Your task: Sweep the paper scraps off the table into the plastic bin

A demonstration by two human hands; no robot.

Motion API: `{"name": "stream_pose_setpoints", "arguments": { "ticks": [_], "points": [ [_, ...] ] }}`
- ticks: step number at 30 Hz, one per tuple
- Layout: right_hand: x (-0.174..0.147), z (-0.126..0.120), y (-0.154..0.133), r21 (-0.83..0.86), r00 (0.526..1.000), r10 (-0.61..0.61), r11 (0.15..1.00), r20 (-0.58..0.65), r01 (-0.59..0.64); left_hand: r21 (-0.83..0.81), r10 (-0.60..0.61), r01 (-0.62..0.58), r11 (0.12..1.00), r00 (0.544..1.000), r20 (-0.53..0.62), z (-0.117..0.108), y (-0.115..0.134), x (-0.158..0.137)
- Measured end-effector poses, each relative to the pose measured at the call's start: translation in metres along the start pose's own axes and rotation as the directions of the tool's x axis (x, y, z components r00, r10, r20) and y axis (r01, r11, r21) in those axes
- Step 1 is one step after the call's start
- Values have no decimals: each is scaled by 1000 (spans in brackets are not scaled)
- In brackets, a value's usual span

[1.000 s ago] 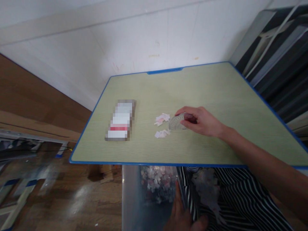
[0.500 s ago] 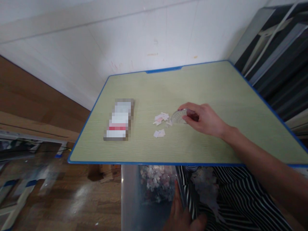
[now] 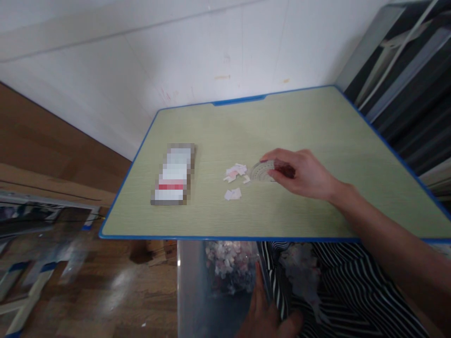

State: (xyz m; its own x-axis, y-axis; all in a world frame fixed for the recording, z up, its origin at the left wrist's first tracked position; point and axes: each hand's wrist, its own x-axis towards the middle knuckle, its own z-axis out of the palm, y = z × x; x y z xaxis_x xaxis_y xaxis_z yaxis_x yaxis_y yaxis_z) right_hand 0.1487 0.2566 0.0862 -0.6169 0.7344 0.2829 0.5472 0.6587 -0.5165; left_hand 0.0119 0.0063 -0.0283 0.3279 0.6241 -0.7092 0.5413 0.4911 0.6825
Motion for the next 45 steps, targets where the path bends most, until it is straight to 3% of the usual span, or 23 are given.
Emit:
{"name": "stream_pose_setpoints", "arguments": {
  "ticks": [2,7,11,19,24,31,34,38,42,45],
  "points": [
    [1,1,-1,-13,999,-2,1000,37,2,5,11,-11,1000,1000,-3,-1,2,0],
    [1,3,0,-10,996,27,1000,-91,-28,7,38,-39,999,999,23,-2,4,1],
    [0,4,0,-81,1000,16,997,-16,-18,-4,15,-15,1000,1000,-8,-1,2,0],
    [-1,8,2,-200,1000,-22,980,-21,17,-6,54,-54,999,999,-4,-2,3,-2],
    [-2,8,0,-111,998,-35,993,-53,29,-20,40,-40,999,999,-6,-4,8,-3],
    [-1,12,-2,-66,994,-96,993,45,99,-3,-67,67,998,996,57,-14,38,-7],
    [-1,12,-2,-29,987,-140,989,73,142,-11,-38,39,999,997,70,-17,44,-10],
    [1,14,-1,-66,998,-66,996,-16,65,32,-89,87,996,994,65,-20,53,-13],
    [2,15,-2,-30,997,-66,997,43,68,30,-101,99,995,993,64,-21,57,-12],
    [2,11,-3,4,998,-64,998,9,64,10,-108,107,994,992,72,-20,58,-11]
  ]
}}
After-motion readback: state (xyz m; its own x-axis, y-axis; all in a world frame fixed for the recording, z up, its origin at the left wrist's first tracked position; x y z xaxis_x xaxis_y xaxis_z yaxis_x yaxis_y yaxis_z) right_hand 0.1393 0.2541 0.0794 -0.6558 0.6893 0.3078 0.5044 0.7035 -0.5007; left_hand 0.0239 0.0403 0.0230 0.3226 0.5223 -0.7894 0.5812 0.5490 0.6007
